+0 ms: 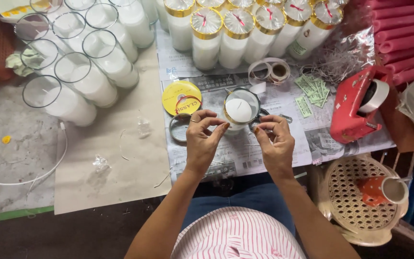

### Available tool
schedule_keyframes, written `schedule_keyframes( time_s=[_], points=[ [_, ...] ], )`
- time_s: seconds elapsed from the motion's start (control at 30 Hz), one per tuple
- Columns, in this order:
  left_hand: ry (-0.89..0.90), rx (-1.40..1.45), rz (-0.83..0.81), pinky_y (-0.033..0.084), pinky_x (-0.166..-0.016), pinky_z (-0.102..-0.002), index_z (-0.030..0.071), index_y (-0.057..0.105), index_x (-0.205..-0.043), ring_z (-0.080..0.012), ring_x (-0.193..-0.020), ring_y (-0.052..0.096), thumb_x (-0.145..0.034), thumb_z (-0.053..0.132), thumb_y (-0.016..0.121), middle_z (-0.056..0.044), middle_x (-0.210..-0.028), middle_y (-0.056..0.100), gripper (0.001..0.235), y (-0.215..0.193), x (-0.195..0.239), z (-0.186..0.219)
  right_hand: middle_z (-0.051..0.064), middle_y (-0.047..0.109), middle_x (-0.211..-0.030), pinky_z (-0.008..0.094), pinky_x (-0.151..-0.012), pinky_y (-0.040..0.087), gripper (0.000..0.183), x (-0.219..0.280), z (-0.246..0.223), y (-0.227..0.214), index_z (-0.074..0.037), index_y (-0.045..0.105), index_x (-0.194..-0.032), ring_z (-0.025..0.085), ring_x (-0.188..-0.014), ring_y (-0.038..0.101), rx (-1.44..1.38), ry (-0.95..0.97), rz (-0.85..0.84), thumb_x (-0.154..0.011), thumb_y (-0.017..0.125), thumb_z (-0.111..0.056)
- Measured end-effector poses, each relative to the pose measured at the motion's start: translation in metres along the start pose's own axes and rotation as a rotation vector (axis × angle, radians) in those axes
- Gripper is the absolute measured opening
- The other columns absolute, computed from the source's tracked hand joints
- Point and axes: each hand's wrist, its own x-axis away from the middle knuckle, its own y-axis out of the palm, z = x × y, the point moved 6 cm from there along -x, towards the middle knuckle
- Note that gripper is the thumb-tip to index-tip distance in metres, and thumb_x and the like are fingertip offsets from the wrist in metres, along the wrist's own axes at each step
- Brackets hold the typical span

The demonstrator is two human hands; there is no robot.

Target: Decorating a glass candle container by applying gold trim and a red ribbon to the rim.

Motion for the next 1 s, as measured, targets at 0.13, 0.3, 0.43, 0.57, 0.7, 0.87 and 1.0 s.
schedule_keyframes(
  time_s=[0.13, 0.3, 0.43, 0.57, 0.7, 0.87, 1.0],
  points=[
    [-0.002, 0.014, 0.02, 0.051, -0.069, -0.024, 0.015, 0.08, -0.088, -0.0157, -0.088, 0.066, -0.086, 0.023, 0.084, -0.003, -0.103, 0.064, 0.01, 0.002, 0.0, -0.005, 0.013, 0.057, -0.116, 0.027, -0.085, 0.056, 0.007, 0.002, 0.002, 0.002, 0.0, 0.069, -0.098, 0.017, -0.102, 0.063, 0.032, -0.039, 0.011, -0.096, 0.073, -0.006],
    [-0.007, 0.024, 0.034, 0.051, -0.07, -0.023, 0.017, 0.08, -0.089, -0.0146, -0.09, 0.066, -0.086, 0.025, 0.085, -0.002, -0.104, 0.063, 0.01, 0.006, 0.0, -0.014, 0.013, 0.056, -0.115, 0.028, -0.085, 0.057, 0.007, 0.001, 0.007, 0.003, 0.0, 0.069, -0.098, 0.019, -0.103, 0.063, 0.041, -0.064, 0.015, -0.098, 0.072, -0.006],
    [0.006, 0.063, 0.039, 0.053, -0.074, -0.024, 0.015, 0.08, -0.089, -0.0157, -0.095, 0.069, -0.086, 0.021, 0.085, -0.004, -0.104, 0.067, 0.008, 0.009, -0.005, -0.013, 0.015, 0.056, -0.119, 0.029, -0.088, 0.057, 0.006, -0.004, 0.013, 0.006, 0.002, 0.069, -0.099, 0.02, -0.105, 0.065, 0.017, -0.064, 0.02, -0.098, 0.071, -0.004],
    [0.066, 0.172, 0.04, 0.058, -0.082, -0.03, 0.011, 0.079, -0.091, -0.0232, -0.102, 0.073, -0.086, 0.012, 0.083, -0.01, -0.11, 0.074, 0.006, 0.012, -0.008, -0.009, 0.018, 0.056, -0.123, 0.033, -0.089, 0.058, 0.008, -0.011, 0.02, 0.009, 0.004, 0.065, -0.102, 0.023, -0.105, 0.067, -0.043, -0.077, -0.011, -0.098, 0.069, -0.001],
    [0.104, 0.173, 0.036, 0.061, -0.084, -0.032, 0.008, 0.079, -0.089, -0.0255, -0.103, 0.075, -0.084, 0.009, 0.084, -0.012, -0.108, 0.077, 0.007, 0.012, -0.011, -0.011, 0.019, 0.059, -0.124, 0.031, -0.088, 0.061, 0.021, -0.017, 0.031, 0.011, 0.005, 0.058, -0.11, 0.022, -0.104, 0.07, -0.178, -0.038, -0.025, -0.093, 0.071, 0.005],
    [0.083, 0.217, 0.016, 0.062, -0.079, -0.03, 0.002, 0.078, -0.089, -0.0242, -0.096, 0.077, -0.083, 0.004, 0.085, -0.016, -0.104, 0.077, 0.009, 0.009, -0.014, -0.011, 0.019, 0.063, -0.116, 0.031, -0.087, 0.063, 0.02, -0.025, 0.043, 0.001, 0.008, 0.058, -0.108, 0.021, -0.1, 0.071, -0.236, 0.01, -0.048, -0.092, 0.07, 0.009],
    [0.066, 0.225, 0.011, 0.063, -0.074, -0.027, 0.0, 0.077, -0.086, -0.0216, -0.089, 0.078, -0.081, 0.002, 0.085, -0.016, -0.097, 0.078, 0.01, 0.006, -0.021, -0.011, 0.021, 0.066, -0.11, 0.033, -0.086, 0.063, 0.016, -0.031, 0.044, -0.002, 0.01, 0.062, -0.104, 0.022, -0.098, 0.073, -0.213, 0.005, -0.07, -0.091, 0.071, 0.01]
  ],
)
